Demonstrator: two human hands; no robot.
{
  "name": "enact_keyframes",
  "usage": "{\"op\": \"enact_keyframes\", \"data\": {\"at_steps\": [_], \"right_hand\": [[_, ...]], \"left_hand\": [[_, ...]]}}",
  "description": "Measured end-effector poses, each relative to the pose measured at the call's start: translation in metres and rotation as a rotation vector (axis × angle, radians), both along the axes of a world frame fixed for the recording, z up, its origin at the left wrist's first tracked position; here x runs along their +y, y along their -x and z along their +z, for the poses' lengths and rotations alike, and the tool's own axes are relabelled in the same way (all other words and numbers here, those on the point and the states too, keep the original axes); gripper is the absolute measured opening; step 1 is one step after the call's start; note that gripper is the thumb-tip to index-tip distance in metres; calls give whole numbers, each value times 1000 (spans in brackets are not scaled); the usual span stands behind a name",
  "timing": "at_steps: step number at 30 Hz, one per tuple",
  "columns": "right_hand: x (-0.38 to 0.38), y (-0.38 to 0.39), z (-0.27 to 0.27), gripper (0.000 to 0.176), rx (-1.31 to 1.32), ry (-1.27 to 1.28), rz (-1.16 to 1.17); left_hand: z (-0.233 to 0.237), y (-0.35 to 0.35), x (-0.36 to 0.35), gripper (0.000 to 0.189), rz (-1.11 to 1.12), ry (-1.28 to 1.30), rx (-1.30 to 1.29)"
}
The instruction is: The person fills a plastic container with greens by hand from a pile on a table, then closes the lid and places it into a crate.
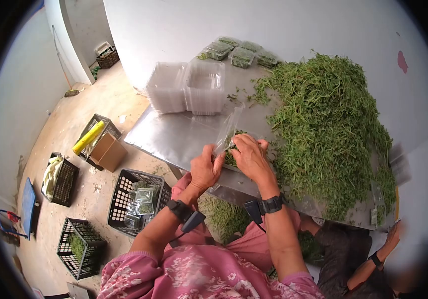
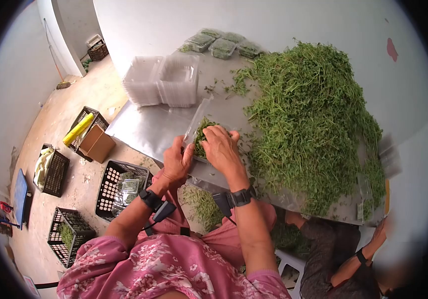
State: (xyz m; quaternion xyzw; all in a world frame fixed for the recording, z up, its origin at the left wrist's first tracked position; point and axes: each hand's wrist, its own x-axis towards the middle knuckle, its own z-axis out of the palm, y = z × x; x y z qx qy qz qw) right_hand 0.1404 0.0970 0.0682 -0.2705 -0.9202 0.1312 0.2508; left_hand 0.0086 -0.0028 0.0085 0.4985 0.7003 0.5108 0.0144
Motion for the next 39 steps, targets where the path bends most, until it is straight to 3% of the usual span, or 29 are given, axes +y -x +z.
{"op": "enact_keyframes", "data": {"at_steps": [4, 13, 19, 22, 31, 34, 37, 39], "right_hand": [[2, 0, -2, 34, 1, 42, -8], [-3, 4, -1, 32, 191, -128, 32], [4, 4, -4, 21, -87, -20, 63], [0, 4, -5, 21, -76, -31, 38], [-8, 1, -2, 22, 263, -97, 20], [-7, 0, -2, 18, 217, -120, 127], [-10, 2, 4, 12, -48, -1, 129], [-8, 2, 2, 13, -31, 19, 125]], "left_hand": [[-2, 1, 2, 34, 3, 6, 19], [1, 1, -1, 37, -40, 7, -6], [-1, 1, -1, 38, -40, -6, 12], [2, 1, -1, 39, -35, -9, 12], [-2, 1, -1, 39, -44, -5, 3], [-1, 0, -1, 38, -31, -18, 25], [1, 1, -1, 38, -44, -29, 21], [1, 1, -1, 37, -42, -14, 24]]}}
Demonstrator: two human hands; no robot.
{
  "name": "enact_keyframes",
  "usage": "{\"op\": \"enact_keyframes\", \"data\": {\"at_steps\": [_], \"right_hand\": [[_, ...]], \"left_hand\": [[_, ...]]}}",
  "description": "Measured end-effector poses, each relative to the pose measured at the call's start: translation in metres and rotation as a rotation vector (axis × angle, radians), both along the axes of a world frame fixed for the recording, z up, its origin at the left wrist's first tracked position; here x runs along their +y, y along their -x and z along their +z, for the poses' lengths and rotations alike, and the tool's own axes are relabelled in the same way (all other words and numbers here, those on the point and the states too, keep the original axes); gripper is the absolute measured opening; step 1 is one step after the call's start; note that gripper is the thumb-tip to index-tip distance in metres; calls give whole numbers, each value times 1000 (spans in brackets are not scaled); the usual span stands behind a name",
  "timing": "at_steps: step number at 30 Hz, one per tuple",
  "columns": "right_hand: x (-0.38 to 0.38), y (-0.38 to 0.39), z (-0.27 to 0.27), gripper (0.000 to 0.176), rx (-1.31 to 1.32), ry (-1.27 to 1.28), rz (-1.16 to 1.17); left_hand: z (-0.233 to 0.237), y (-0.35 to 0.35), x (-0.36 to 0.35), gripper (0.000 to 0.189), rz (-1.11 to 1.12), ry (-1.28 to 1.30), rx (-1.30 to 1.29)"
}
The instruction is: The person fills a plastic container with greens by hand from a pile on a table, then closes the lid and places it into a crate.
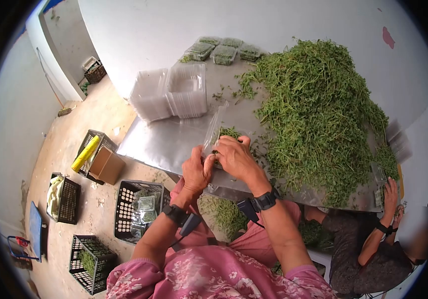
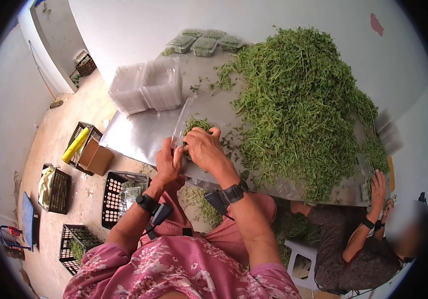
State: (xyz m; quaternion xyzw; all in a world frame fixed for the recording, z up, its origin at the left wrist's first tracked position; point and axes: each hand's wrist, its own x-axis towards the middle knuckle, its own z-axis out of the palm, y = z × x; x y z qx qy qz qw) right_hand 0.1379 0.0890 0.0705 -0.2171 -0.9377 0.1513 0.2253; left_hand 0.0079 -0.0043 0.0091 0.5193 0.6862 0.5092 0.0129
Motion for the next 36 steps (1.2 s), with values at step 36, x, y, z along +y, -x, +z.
{"op": "enact_keyframes", "data": {"at_steps": [36], "right_hand": [[36, -39, -5, 35, 416, 401, -465]], "left_hand": [[5, 2, -6, 57, -126, -72, 136]]}}
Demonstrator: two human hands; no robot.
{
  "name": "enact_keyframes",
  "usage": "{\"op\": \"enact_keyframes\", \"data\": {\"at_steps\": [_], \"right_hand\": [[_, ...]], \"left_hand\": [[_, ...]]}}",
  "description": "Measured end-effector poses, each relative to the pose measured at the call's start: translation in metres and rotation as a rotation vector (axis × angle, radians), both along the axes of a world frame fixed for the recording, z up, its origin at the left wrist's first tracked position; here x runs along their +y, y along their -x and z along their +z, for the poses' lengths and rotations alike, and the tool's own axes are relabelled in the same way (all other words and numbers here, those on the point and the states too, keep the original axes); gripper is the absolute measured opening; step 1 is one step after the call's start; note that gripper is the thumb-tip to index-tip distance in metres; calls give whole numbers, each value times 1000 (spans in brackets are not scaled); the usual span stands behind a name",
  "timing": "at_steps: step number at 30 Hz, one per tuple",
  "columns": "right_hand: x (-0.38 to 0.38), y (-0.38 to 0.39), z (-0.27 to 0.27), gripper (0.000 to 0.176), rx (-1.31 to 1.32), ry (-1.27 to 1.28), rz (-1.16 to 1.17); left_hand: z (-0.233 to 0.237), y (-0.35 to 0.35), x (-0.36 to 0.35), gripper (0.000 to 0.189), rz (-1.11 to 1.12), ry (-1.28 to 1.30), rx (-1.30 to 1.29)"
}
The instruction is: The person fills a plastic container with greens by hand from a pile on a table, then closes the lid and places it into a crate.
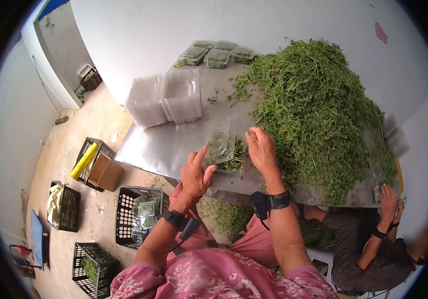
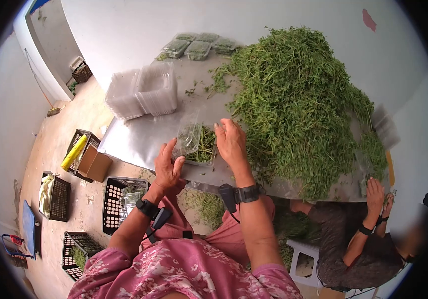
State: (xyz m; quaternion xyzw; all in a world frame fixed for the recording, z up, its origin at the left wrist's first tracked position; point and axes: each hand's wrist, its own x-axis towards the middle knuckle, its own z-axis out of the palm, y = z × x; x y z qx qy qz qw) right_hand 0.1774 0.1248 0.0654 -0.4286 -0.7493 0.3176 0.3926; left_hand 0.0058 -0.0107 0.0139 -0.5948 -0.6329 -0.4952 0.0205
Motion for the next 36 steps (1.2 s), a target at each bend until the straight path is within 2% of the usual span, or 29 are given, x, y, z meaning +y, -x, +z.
{"op": "enact_keyframes", "data": {"at_steps": [5, 8, 11, 14, 20, 23, 29, 36], "right_hand": [[10, 5, -16, 51, -118, 236, -46], [20, 1, -37, 54, -151, 139, -10], [8, -2, -7, 55, 20, 430, -20], [5, -3, 9, 56, 35, 486, -20], [14, 3, -24, 52, -141, 260, 5], [8, 4, -13, 53, -82, 415, 31], [14, 7, -33, 58, -88, 337, 22], [20, 10, -39, 55, 24, 435, 50]], "left_hand": [[3, -2, -1, 59, -66, 4, 67], [3, -2, -3, 59, -69, 29, 81], [0, -1, -2, 57, -66, 28, 135], [2, -2, -2, 54, -56, 20, 140], [4, -3, -3, 49, -66, 72, 142], [6, -4, -4, 49, -68, 72, 133], [6, -5, -2, 46, -54, 29, 117], [19, -9, -13, 46, -171, 179, -13]]}}
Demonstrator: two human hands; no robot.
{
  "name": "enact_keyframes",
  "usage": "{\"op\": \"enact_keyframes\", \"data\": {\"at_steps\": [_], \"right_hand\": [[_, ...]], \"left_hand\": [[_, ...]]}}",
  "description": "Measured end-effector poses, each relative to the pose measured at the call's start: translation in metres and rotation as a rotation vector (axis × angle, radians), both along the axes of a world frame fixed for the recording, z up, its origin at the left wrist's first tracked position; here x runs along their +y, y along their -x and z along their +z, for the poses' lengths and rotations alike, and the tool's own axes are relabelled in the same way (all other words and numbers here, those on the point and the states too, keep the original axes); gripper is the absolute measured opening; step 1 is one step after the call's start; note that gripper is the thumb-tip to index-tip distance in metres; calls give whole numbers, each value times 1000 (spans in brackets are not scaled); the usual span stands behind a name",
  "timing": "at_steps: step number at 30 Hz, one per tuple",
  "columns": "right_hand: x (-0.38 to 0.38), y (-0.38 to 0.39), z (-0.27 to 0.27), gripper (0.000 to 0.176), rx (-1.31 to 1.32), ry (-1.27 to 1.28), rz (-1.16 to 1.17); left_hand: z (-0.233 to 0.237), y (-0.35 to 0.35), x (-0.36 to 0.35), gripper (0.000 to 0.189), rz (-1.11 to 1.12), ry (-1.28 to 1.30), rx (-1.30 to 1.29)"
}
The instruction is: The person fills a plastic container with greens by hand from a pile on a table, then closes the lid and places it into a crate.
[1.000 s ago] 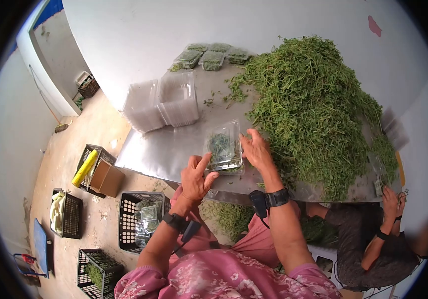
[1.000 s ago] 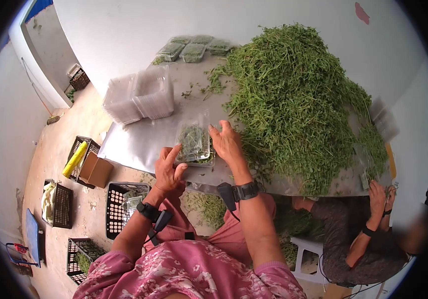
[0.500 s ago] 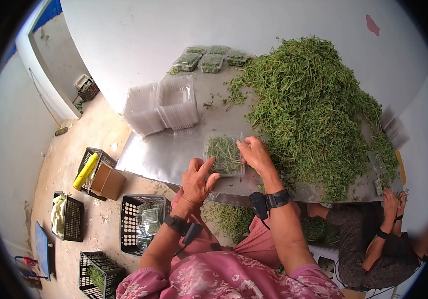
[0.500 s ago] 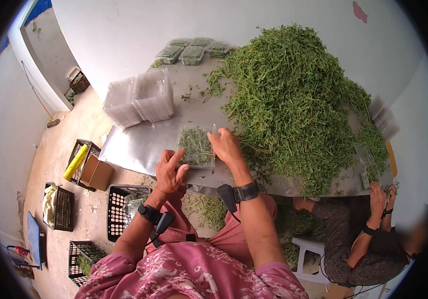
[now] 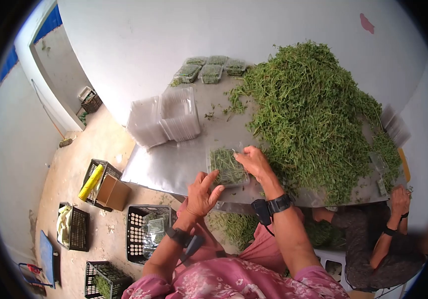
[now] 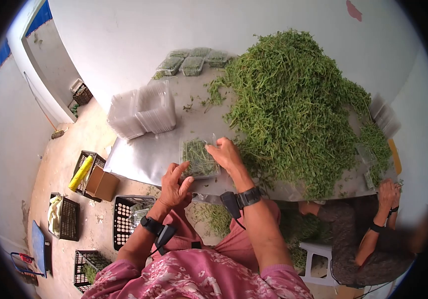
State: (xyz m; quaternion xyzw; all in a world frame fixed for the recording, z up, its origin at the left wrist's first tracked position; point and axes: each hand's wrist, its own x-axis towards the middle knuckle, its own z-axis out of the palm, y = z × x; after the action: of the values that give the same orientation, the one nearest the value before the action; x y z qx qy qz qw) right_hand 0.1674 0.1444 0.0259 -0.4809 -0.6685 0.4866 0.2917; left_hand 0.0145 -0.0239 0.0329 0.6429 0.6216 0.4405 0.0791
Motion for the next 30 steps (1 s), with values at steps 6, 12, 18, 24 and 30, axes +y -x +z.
{"op": "enact_keyframes", "data": {"at_steps": [6, 12, 18, 24, 30], "right_hand": [[-6, -14, 26, 49, 119, 79, 183], [-8, -9, 32, 47, 107, 40, 286], [-11, -12, 37, 44, 107, 45, 358], [-16, -12, 50, 40, 38, -2, 422], [-15, -16, 54, 42, 12, 0, 508]], "left_hand": [[34, -1, -22, 34, -283, 99, 12], [72, 20, 9, 18, -70, -11, -11], [32, 60, 90, 32, -20, 193, -249], [35, 56, 100, 37, -293, 690, -515], [24, 56, 91, 33, -379, 697, -679]]}}
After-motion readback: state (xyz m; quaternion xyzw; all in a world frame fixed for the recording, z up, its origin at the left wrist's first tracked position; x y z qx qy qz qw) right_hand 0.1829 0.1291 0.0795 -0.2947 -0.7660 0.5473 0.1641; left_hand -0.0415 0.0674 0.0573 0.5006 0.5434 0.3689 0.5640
